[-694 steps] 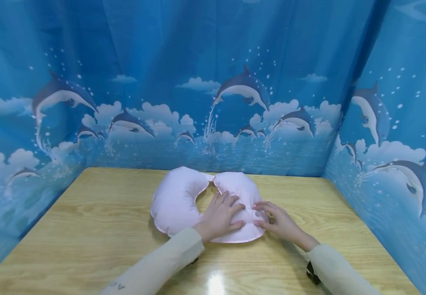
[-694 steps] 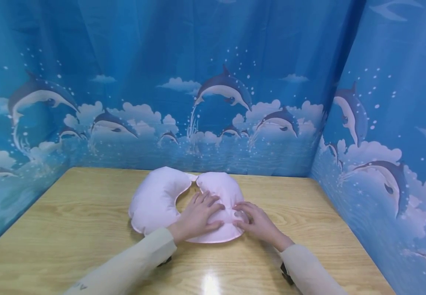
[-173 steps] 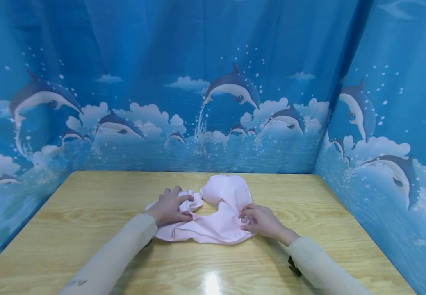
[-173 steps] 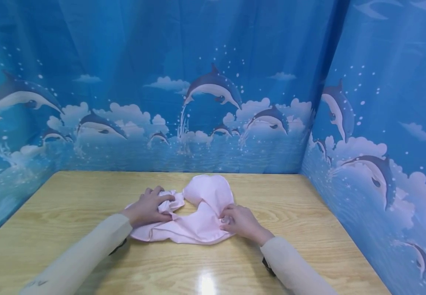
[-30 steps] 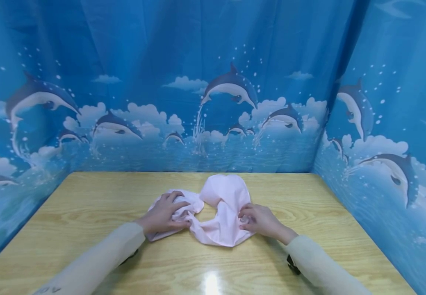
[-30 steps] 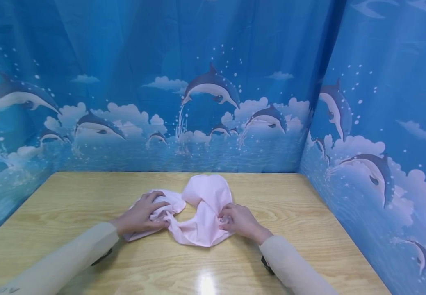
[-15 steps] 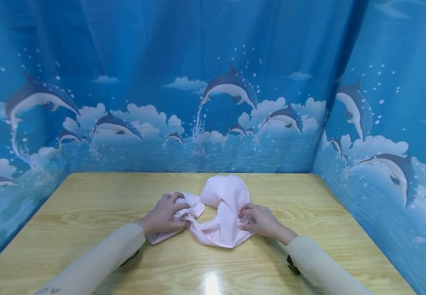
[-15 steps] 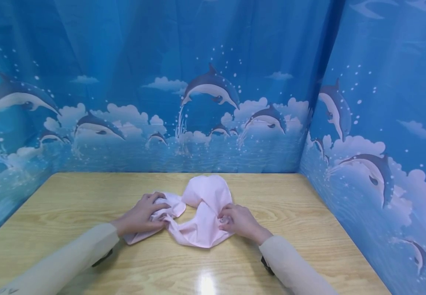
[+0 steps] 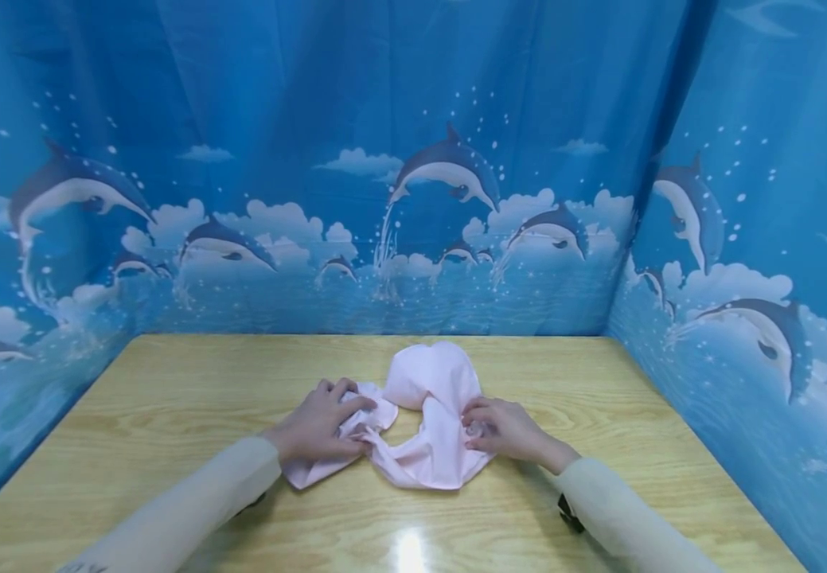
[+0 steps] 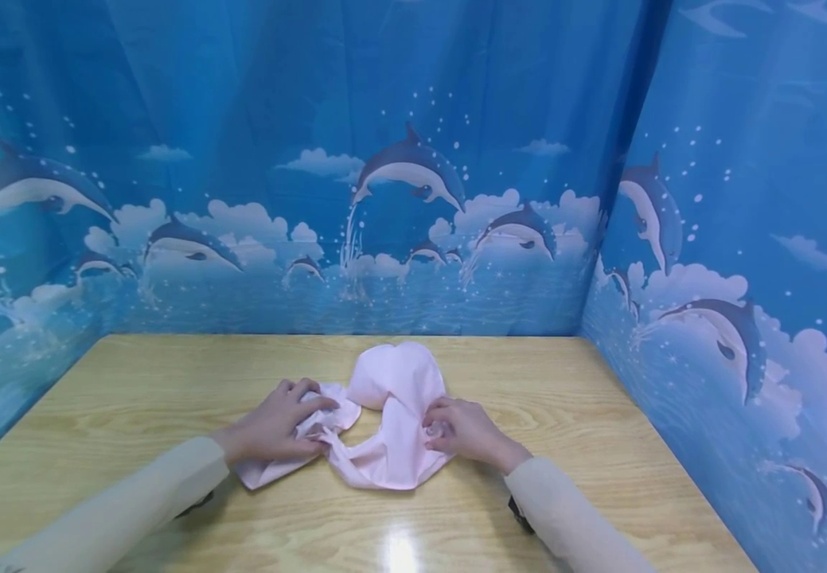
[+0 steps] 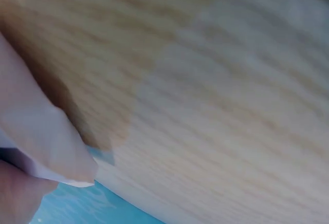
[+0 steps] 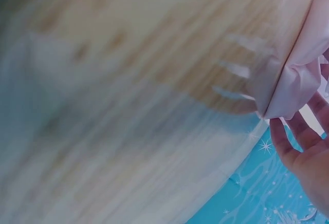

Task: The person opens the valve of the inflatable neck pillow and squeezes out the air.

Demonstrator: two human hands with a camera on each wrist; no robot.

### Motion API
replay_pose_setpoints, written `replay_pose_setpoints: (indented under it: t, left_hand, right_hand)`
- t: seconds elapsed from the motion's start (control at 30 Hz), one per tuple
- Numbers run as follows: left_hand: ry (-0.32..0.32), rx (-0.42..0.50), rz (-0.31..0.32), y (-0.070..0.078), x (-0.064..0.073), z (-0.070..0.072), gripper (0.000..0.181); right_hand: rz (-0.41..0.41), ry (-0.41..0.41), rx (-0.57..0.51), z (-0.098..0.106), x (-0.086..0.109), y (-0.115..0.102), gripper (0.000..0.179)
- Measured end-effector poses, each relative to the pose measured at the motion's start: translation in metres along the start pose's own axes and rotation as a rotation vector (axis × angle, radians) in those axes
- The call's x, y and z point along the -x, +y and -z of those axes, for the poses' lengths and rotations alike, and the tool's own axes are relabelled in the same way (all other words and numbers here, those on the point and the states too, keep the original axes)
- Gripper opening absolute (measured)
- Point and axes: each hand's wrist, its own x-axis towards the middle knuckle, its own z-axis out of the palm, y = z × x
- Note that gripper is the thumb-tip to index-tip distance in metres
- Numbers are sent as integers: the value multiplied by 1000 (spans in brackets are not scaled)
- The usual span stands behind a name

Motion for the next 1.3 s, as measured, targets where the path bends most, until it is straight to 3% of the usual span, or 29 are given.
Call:
replay_pose_setpoints:
  t: [0.43,0.73,1.1,1.3]
  left_hand:
    - [29,17,-98,-3,-2,-2,60]
    - [-69,72,-50,-1,-6,3,93]
    - [-136,116,-120,0,-20,8,107]
    - [-221,125,-113,7,-31,14,112]
  right_hand:
    - [19,3,-11,-1,1,1,24]
    - [28,-16,-19,0,1,1,25]
    - [40,-19,-16,-1,-1,0,26]
    - [37,-24,-17,0,-1,-1,26]
